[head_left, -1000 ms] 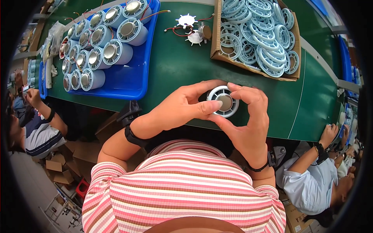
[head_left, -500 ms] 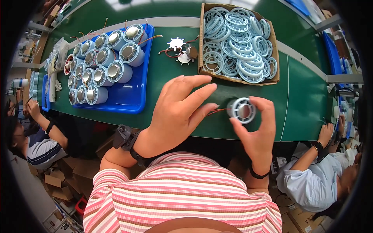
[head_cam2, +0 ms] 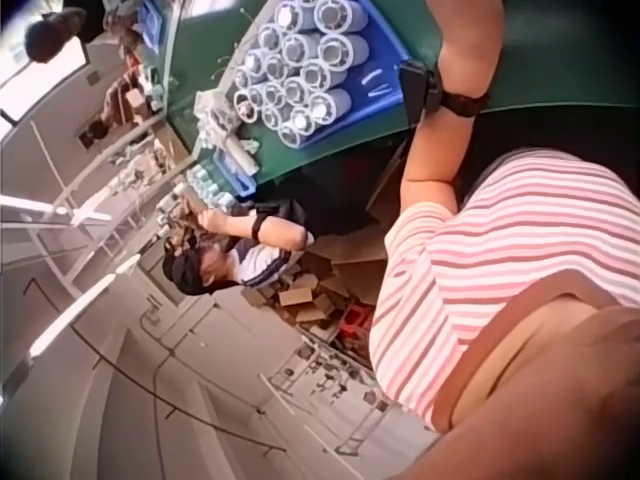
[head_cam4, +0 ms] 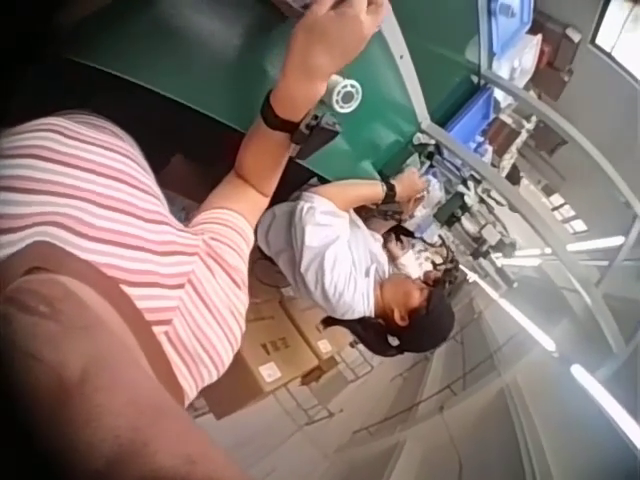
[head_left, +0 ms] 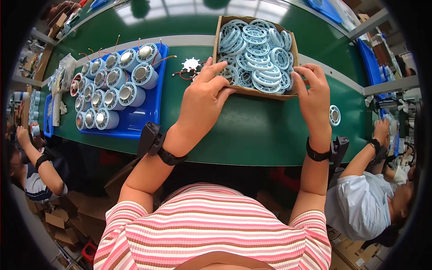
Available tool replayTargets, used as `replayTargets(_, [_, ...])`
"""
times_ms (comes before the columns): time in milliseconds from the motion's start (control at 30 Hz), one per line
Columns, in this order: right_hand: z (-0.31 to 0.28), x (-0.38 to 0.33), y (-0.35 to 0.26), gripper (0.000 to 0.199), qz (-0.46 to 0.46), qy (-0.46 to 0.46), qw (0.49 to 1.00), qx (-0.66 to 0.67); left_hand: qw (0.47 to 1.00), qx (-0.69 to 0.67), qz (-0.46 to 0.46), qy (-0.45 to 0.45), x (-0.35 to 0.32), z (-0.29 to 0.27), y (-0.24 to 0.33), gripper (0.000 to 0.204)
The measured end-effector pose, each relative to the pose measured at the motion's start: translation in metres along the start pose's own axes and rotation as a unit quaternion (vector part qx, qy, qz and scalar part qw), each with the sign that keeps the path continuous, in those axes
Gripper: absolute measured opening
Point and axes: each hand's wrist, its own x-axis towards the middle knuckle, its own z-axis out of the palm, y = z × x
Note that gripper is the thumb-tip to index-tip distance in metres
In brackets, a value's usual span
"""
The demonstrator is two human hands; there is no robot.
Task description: The person assembles components by inserting a motor into a plastic housing, threading wires through a slot, and pressing a cover onto the assembly. After completing several units, the person moves a blue tray and continues assembling more units by fitting motors and covers into housings.
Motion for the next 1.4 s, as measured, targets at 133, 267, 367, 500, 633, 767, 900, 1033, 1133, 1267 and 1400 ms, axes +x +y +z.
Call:
replayTargets(133, [0.009, 0.014, -0.005, 0.017, 0.006, -0.037, 0.998, -0.048, 0.999, 0.023, -0.024, -0.015, 0.000, -0.003, -0.001, 0.017])
replayTargets(267, [0.006, 0.015, -0.010, 0.019, 0.007, -0.036, 0.988, -0.150, 0.999, 0.038, 0.021, -0.007, -0.002, -0.010, 0.009, 0.026])
replayTargets(367, [-0.002, 0.018, -0.003, 0.020, 0.044, -0.009, 0.982, -0.185, 0.992, 0.119, 0.011, 0.025, -0.003, -0.049, 0.010, 0.035])
replayTargets(500, [-0.004, 0.016, -0.001, 0.018, 0.067, 0.069, 0.986, -0.136, 0.929, 0.367, -0.047, 0.011, -0.012, -0.103, -0.018, 0.052])
replayTargets(633, [-0.009, 0.002, -0.014, 0.014, 0.025, 0.177, 0.983, -0.051, 0.904, 0.396, -0.149, -0.067, -0.022, -0.126, -0.033, 0.057])
replayTargets(767, [-0.016, -0.046, -0.059, 0.013, -0.022, 0.134, 0.987, -0.087, 0.893, 0.433, -0.090, -0.084, -0.046, -0.150, -0.038, 0.060])
replayTargets(900, [0.022, -0.081, -0.077, 0.024, -0.169, 0.016, 0.985, 0.000, 0.910, 0.390, -0.056, -0.127, -0.042, -0.169, -0.046, 0.061])
replayTargets(1033, [0.057, -0.103, -0.074, 0.030, -0.212, -0.136, 0.966, 0.064, 0.933, 0.335, -0.090, -0.097, -0.038, -0.183, -0.041, 0.061])
replayTargets(1133, [0.057, -0.103, -0.073, 0.037, -0.174, -0.185, 0.961, 0.109, 0.961, 0.270, -0.049, -0.032, -0.040, -0.178, -0.024, 0.061])
replayTargets(1267, [0.058, -0.096, -0.068, 0.046, -0.101, -0.198, 0.965, 0.142, 0.968, 0.241, 0.061, -0.037, -0.033, -0.166, -0.005, 0.061])
replayTargets(1400, [0.058, -0.098, -0.069, 0.057, -0.126, -0.214, 0.962, 0.113, 0.982, 0.115, 0.068, -0.134, -0.035, -0.133, 0.010, 0.063])
